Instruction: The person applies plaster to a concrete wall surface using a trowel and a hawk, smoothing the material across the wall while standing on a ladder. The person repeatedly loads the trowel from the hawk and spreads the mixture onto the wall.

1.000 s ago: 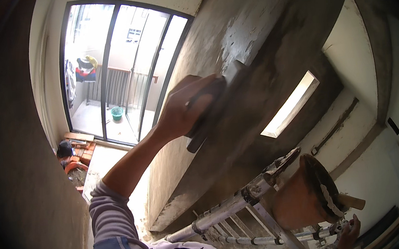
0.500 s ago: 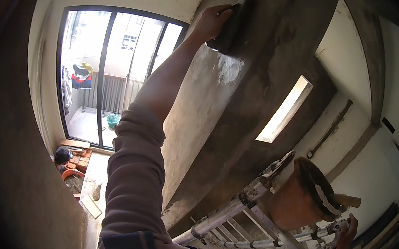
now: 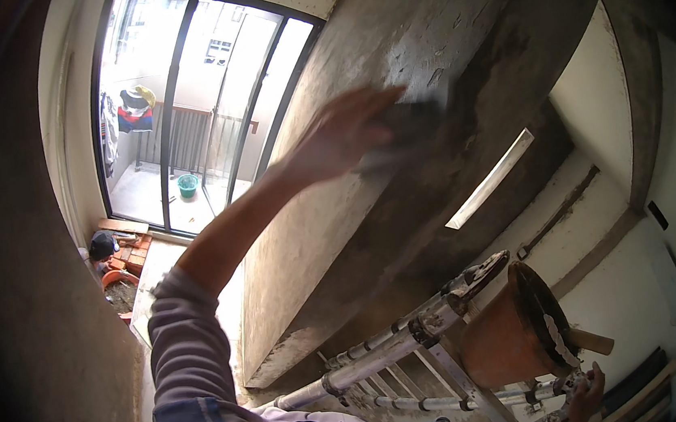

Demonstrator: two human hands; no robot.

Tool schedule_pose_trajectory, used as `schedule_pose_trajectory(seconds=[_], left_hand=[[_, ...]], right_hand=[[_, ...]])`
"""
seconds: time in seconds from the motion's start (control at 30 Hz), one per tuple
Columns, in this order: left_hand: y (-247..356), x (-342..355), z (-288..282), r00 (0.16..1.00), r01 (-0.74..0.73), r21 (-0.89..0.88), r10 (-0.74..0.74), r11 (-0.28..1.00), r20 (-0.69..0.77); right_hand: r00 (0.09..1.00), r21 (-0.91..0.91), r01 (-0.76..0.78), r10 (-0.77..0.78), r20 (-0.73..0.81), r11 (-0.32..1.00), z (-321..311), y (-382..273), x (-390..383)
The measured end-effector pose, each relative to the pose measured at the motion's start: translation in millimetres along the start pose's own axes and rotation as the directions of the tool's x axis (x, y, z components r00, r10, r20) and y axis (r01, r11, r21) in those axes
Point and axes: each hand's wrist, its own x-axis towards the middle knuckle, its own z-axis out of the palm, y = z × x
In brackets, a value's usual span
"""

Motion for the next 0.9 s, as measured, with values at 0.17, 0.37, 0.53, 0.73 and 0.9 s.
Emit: schedule_pose_trajectory(seconds=[0.17, 0.37, 0.53, 0.73, 0.9], left_hand=[[-5, -71, -22, 0.981, 0.115, -0.200, -0.079, 0.973, 0.179], [-99, 89, -52, 0.977, -0.175, 0.131, 0.189, 0.976, -0.102], [-113, 199, -52, 0.881, -0.474, 0.131, 0.468, 0.871, 0.076], [-123, 208, -41, 0.815, -0.580, 0.030, 0.578, 0.814, 0.043], [-103, 192, -43, 0.882, -0.449, -0.003, 0.444, 0.893, 0.160]], right_hand=[[0.996, 0.043, -0.078, 0.077, 0.042, 0.996, -5, -13, 3], [1.000, 0.025, 0.007, -0.007, -0.005, 1.000, 5, 5, 8], [1.000, 0.038, 0.000, 0.000, -0.014, 0.999, 6, 3, 5], [0.999, -0.017, -0.051, 0.051, 0.010, 0.999, -1, -18, 5], [0.998, -0.021, -0.063, 0.063, 0.010, 0.998, -3, -21, 4]])
